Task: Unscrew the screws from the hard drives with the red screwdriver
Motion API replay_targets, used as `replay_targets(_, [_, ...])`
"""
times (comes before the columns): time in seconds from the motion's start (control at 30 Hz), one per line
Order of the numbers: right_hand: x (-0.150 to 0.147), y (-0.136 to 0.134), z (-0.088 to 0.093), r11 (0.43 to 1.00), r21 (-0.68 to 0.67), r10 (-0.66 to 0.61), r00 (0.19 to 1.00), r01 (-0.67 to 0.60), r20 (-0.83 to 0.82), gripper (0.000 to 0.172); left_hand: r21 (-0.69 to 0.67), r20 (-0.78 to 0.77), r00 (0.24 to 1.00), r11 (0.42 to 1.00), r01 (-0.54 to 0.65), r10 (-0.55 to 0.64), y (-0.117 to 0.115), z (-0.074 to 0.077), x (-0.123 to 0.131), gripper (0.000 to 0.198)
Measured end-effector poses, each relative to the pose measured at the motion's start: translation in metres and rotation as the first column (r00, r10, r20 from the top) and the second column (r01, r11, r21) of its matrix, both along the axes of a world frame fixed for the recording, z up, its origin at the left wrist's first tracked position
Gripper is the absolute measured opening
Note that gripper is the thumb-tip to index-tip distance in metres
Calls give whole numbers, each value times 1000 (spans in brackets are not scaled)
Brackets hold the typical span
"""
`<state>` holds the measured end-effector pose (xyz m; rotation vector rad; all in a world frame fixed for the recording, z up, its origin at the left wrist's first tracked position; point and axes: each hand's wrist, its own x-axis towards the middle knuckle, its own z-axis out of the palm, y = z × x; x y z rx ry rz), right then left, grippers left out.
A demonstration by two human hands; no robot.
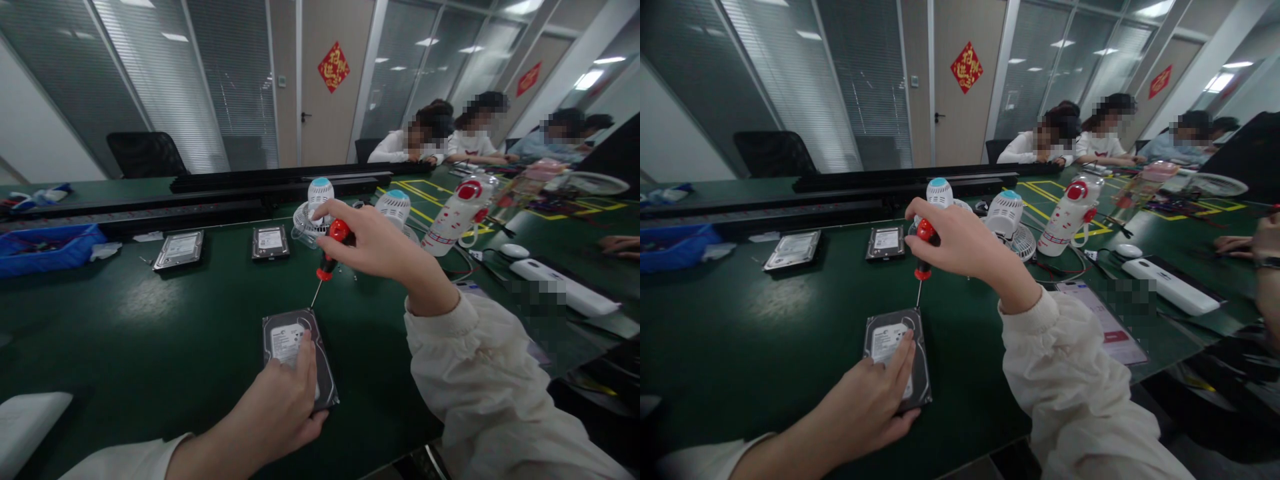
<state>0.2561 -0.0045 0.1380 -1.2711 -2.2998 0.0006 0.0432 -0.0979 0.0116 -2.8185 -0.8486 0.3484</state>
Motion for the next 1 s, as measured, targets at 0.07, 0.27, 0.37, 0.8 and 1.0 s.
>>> replay_targets(0.07, [1,0,0,999,-14,46,999,-46,0,39,-2,0,1000,1000,8,-8,0,0,0,81])
replay_targets(0.27, [2,1,-1,999,14,42,998,-42,-40,32,9,-8,999,999,39,-39,0,1,-1,80])
replay_targets(0.37, [2,1,-1,995,13,99,994,-99,-51,29,-1,-19,999,999,38,-38,1,2,-1,79])
replay_targets(0.8, [2,1,0,991,6,132,990,-132,-46,31,-21,-33,999,1000,-15,14,0,3,-2,79])
replay_targets(1.0, [0,5,-4,998,37,57,998,-56,-26,32,12,-26,1000,1000,-2,2,-1,2,-2,77])
